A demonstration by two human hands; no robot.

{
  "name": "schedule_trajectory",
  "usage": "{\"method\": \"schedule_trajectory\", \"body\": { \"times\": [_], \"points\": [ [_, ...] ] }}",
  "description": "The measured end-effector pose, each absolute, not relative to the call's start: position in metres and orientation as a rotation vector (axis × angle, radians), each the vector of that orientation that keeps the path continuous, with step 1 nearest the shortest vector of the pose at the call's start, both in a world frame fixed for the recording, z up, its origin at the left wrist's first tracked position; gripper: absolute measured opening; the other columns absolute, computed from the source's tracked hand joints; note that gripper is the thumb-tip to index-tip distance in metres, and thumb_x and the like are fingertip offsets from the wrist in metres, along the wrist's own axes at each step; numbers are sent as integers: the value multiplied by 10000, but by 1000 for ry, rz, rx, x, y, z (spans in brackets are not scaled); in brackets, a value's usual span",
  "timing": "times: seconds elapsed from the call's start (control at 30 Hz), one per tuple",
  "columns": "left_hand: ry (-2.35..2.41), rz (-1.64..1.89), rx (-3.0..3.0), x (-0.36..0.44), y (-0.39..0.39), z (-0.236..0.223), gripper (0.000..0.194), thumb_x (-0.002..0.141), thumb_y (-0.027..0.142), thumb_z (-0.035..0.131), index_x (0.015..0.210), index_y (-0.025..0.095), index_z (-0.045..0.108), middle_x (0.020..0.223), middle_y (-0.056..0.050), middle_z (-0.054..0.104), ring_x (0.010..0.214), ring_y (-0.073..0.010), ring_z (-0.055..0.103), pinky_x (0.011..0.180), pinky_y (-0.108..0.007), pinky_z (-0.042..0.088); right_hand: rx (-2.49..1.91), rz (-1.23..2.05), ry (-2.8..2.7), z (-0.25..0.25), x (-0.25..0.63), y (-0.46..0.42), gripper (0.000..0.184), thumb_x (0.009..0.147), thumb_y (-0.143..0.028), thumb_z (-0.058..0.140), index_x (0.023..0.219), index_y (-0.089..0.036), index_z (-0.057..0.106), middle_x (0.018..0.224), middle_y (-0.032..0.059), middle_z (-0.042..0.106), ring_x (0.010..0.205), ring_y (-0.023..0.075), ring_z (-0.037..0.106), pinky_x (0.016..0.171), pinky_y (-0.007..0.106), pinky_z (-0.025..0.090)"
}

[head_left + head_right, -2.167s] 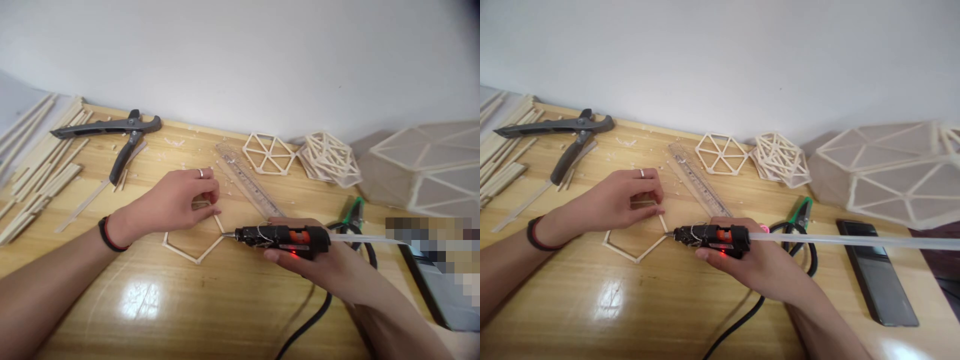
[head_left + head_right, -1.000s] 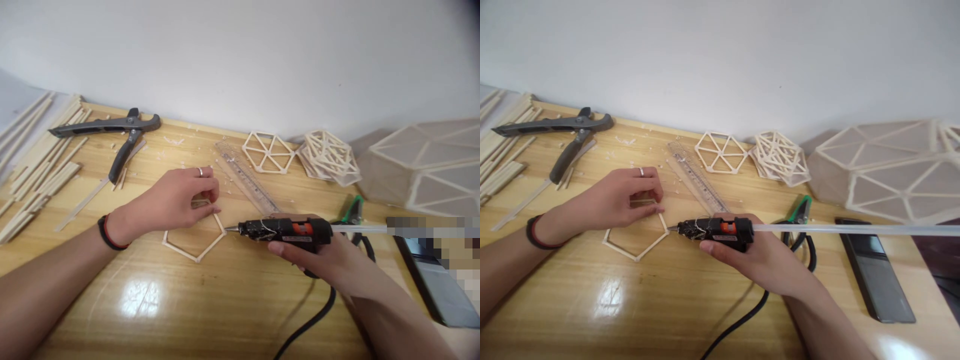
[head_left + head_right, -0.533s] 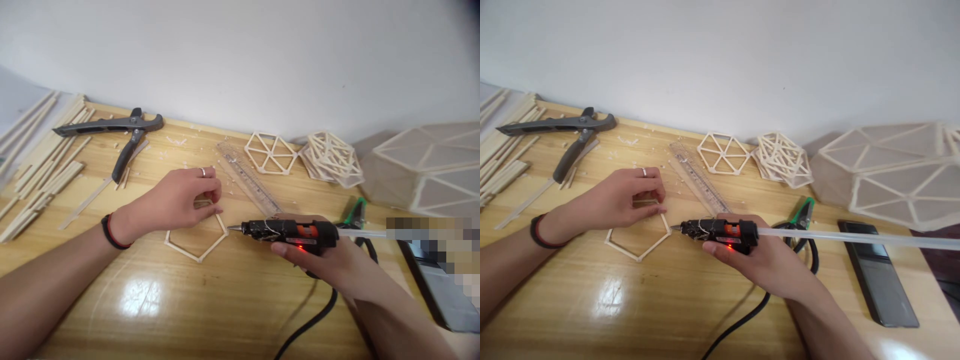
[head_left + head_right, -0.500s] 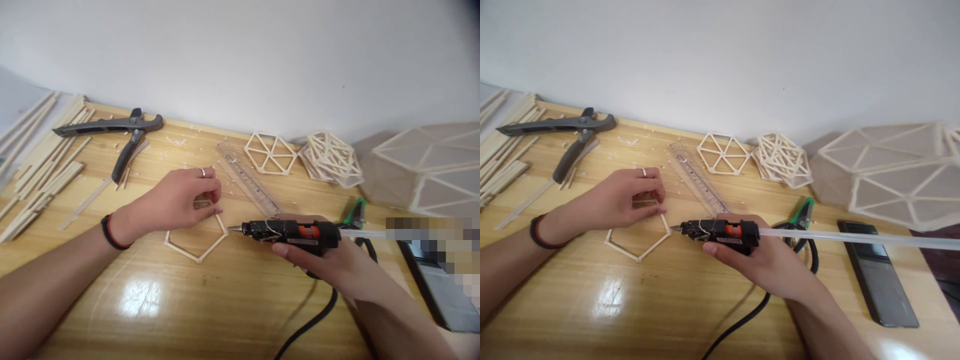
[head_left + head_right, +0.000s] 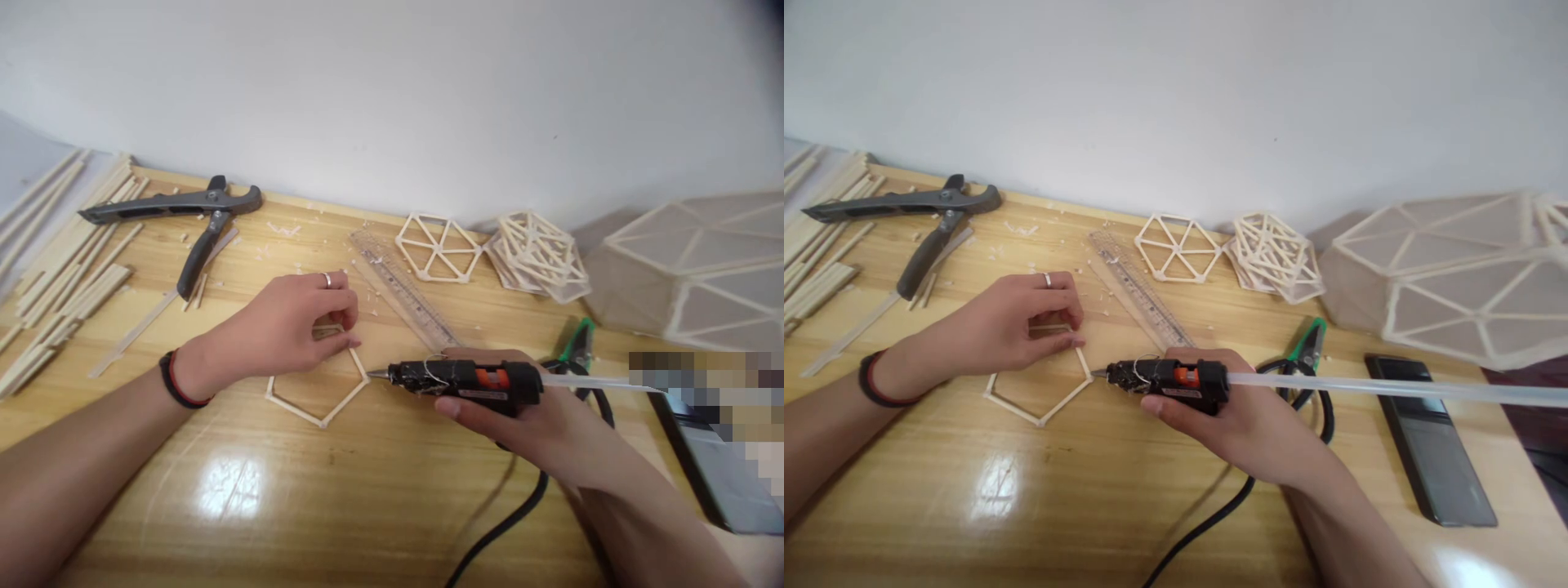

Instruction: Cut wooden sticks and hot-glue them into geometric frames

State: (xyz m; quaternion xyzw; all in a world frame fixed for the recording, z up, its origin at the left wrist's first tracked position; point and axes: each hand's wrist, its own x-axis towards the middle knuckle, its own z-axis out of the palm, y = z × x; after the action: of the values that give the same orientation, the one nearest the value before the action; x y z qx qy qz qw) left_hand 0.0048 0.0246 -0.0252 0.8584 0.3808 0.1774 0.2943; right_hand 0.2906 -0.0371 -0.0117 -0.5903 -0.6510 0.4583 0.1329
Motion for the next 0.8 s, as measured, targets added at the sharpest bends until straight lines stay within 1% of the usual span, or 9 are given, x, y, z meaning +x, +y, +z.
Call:
{"method": "schedule_trajectory", "body": {
  "times": [0.1, 0.23, 0.3, 0.4, 0.43, 0.53, 0.6, 0.8],
  "points": [
    [1009, 473, 2284, 4, 24, -25, 118, 888, 295, 656, 860, 180, 663, 893, -2, 620, 727, -120, 569, 672, -243, 425, -1720, 1305, -1853, -11, 293, -37, 402, 758, -536, 804, 1039, -255, 746, 898, 30, 800, 763, 253, 748, 639, 324, 640],
    [1016, 471, 2285, 5, 24, -25, 107, 883, 284, 660, 860, 180, 663, 893, 0, 617, 728, -121, 568, 672, -244, 424, -1669, 1346, -1863, -11, 294, -40, 328, 745, -537, 807, 913, -262, 746, 785, 21, 770, 696, 242, 723, 587, 321, 622],
    [1017, 473, 2284, 5, 24, -25, 105, 883, 283, 660, 861, 180, 663, 897, -2, 620, 729, -122, 569, 675, -245, 426, -1705, 1337, -1811, -11, 294, -42, 369, 716, -559, 820, 922, -262, 741, 794, 26, 770, 710, 249, 724, 594, 330, 622],
    [1013, 469, 2285, 5, 24, -25, 105, 884, 282, 661, 861, 180, 664, 897, -3, 623, 730, -123, 570, 681, -246, 427, -1769, 1301, -1711, -10, 292, -43, 450, 692, -589, 826, 993, -267, 735, 855, 29, 781, 770, 259, 733, 660, 350, 632],
    [1011, 467, 2286, 5, 24, -25, 105, 884, 282, 662, 860, 179, 663, 894, -3, 622, 728, -122, 569, 680, -246, 426, -1765, 1309, -1725, -9, 291, -43, 432, 696, -588, 822, 974, -269, 737, 847, 27, 778, 765, 257, 731, 653, 348, 629],
    [1012, 464, 2286, 5, 24, -25, 106, 882, 279, 665, 855, 177, 661, 890, 0, 618, 728, -121, 566, 677, -246, 421, -1694, 1369, -1853, -5, 288, -38, 313, 736, -561, 794, 839, -270, 740, 778, 22, 758, 711, 250, 713, 588, 332, 604],
    [1015, 466, 2286, 5, 24, -25, 108, 881, 281, 668, 855, 176, 662, 892, 2, 615, 722, -118, 560, 670, -244, 416, -1660, 1376, -1902, -4, 287, -36, 274, 757, -538, 781, 789, -269, 738, 748, 17, 746, 688, 244, 701, 574, 326, 592],
    [1006, 476, 2295, 5, 25, -26, 113, 883, 286, 668, 856, 177, 661, 883, 9, 608, 698, -107, 545, 654, -239, 405, -1635, 1366, -1885, -10, 291, -37, 227, 779, -474, 793, 844, -261, 749, 753, 0, 754, 683, 222, 696, 577, 295, 586]
  ]
}}
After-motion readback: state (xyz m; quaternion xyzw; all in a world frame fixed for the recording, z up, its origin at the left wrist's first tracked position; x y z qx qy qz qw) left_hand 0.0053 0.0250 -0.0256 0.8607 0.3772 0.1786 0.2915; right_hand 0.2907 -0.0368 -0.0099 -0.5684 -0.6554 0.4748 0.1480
